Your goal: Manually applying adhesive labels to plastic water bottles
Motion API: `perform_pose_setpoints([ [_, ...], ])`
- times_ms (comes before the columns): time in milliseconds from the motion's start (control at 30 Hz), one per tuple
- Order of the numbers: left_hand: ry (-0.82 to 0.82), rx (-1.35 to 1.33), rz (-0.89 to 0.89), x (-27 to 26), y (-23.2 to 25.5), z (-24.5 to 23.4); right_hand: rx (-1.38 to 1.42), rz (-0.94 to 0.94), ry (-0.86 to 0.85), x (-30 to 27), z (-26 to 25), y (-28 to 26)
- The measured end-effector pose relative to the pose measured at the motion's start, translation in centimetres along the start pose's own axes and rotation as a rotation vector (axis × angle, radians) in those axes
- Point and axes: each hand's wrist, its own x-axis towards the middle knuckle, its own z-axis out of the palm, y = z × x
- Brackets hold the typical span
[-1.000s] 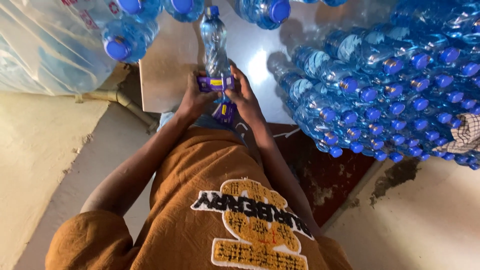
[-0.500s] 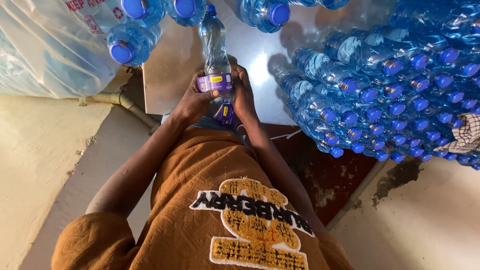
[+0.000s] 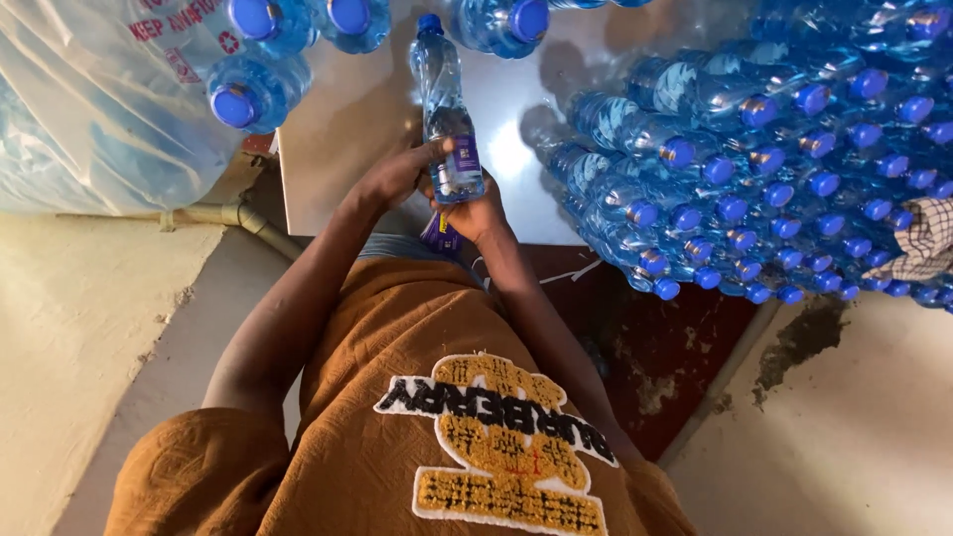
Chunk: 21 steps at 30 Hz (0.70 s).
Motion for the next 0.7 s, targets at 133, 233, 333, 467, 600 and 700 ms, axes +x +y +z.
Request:
perform_pose_setpoints([
  [133, -0.139, 0.306, -0.035, -1.3, 5.4, 1.5, -0.446, -0.334, 0.086, -4.1, 3.7, -2.0],
  [233, -0.219, 0.610, 0.138, -1.7, 3.4, 1.9, -0.872, -0.577, 0.268, -7.3, 2.2, -4.0],
  [333, -0.209, 0.753, 0.487, 0.5, 3.5, 5.2, -1.011, -0.661, 0.447, -9.9, 0.2, -3.8],
  [467, -0.170, 1.018, 0.810, 9.5, 3.9, 9.3, -1.400, -0.611, 0.559, -10.8, -1.0, -1.4],
  [600, -0.220, 1.083, 0.780, 18.4, 3.6, 13.9, -1.411, -0.822, 0.261, -9.1, 1.3, 0.9],
  [700, -0.246, 1.274, 0.971, 20.5, 3.9, 16.8, -1.712, -0.933, 0.455, -7.8, 1.5, 1.8],
])
